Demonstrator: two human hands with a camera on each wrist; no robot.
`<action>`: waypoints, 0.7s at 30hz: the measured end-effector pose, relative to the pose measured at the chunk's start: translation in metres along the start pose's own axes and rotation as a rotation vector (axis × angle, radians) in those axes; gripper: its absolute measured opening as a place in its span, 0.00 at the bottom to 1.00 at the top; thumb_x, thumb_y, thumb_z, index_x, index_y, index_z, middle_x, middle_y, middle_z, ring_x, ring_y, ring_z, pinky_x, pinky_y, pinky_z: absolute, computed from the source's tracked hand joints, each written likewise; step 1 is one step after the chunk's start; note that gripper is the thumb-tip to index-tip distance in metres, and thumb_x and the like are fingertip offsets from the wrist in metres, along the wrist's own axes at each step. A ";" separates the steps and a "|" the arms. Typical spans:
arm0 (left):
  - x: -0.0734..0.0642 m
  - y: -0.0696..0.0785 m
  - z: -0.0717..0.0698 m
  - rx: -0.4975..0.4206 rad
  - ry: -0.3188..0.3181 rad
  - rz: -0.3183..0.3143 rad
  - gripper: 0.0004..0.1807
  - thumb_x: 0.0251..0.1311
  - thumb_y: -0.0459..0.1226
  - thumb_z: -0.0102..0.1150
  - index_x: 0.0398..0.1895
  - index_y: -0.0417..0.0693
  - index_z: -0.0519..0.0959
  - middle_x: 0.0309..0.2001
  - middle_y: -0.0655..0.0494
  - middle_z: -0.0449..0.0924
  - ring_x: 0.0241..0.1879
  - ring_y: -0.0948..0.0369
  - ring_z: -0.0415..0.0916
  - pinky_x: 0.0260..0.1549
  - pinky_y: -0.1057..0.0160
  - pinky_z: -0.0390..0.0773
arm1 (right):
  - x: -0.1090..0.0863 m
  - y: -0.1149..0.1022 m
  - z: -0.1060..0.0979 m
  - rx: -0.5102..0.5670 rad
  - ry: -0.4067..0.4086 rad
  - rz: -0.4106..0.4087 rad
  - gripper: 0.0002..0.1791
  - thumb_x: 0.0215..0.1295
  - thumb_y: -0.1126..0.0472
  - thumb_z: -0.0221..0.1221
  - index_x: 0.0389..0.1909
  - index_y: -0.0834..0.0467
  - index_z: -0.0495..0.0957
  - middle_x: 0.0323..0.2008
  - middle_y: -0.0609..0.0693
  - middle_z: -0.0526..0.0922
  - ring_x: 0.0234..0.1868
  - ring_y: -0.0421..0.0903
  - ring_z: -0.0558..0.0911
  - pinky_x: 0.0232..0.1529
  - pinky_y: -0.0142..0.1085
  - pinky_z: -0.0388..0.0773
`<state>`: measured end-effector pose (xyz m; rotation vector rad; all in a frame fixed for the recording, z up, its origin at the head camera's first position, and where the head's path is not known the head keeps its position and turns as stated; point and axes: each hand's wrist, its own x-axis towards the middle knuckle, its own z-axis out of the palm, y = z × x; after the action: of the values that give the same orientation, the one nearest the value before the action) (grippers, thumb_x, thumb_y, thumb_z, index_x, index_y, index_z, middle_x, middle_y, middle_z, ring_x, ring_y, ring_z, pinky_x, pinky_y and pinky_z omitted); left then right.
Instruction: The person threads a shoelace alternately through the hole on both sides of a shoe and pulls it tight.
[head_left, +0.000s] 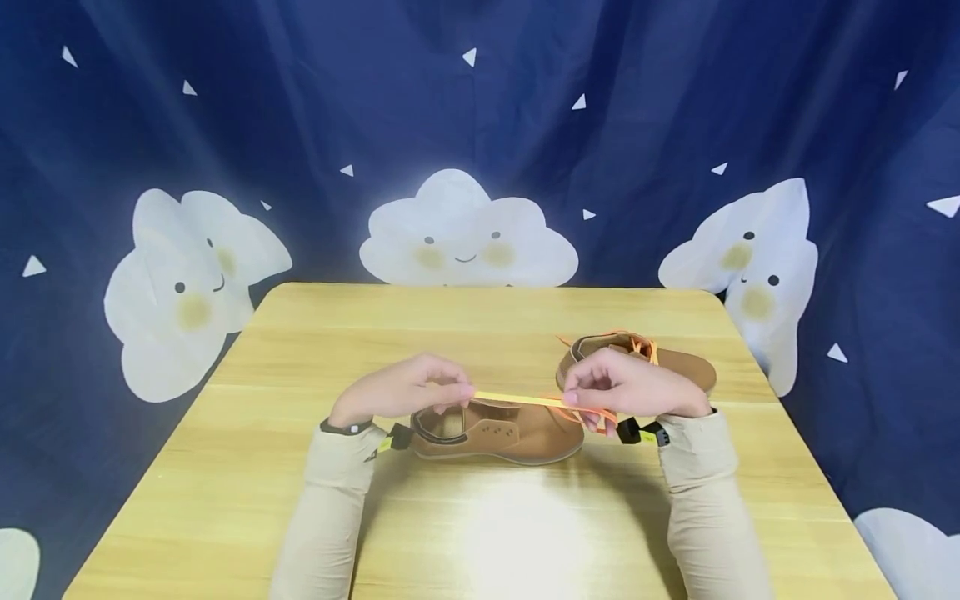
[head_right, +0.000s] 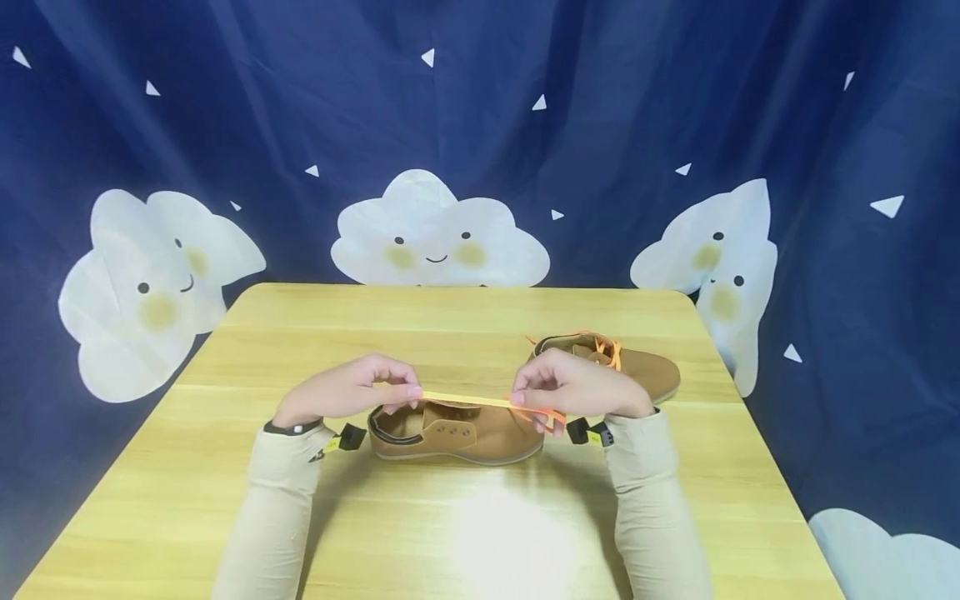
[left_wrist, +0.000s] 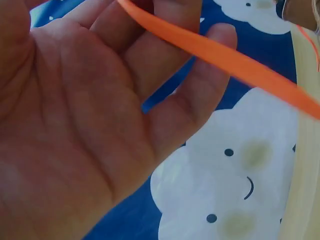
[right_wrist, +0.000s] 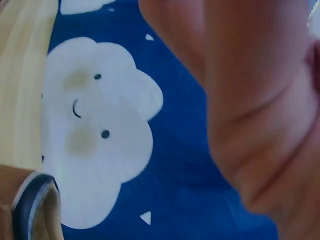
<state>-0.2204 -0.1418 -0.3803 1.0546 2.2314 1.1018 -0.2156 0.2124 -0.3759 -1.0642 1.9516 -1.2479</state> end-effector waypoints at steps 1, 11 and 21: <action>-0.002 -0.001 -0.002 0.006 0.006 -0.001 0.14 0.78 0.45 0.52 0.35 0.55 0.83 0.25 0.57 0.77 0.27 0.49 0.76 0.29 0.65 0.77 | -0.004 0.000 -0.002 -0.002 -0.010 -0.005 0.13 0.78 0.63 0.56 0.29 0.60 0.77 0.19 0.59 0.79 0.15 0.58 0.79 0.18 0.43 0.82; -0.009 -0.004 -0.008 -0.013 0.027 0.031 0.11 0.77 0.43 0.54 0.36 0.57 0.83 0.23 0.60 0.71 0.24 0.64 0.69 0.26 0.67 0.72 | -0.014 0.005 -0.004 -0.181 -0.101 -0.033 0.08 0.75 0.61 0.60 0.40 0.57 0.87 0.31 0.53 0.90 0.32 0.32 0.82 0.36 0.31 0.83; 0.010 0.011 0.012 0.036 -0.064 0.075 0.13 0.77 0.44 0.54 0.40 0.49 0.85 0.25 0.60 0.73 0.24 0.69 0.65 0.28 0.69 0.70 | 0.062 0.003 0.043 -0.099 0.082 -0.119 0.10 0.75 0.60 0.60 0.48 0.60 0.87 0.43 0.56 0.89 0.41 0.45 0.86 0.45 0.36 0.85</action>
<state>-0.2141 -0.1237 -0.3794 1.1800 2.1852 1.0474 -0.2133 0.1402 -0.3988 -1.2120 2.0565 -1.2874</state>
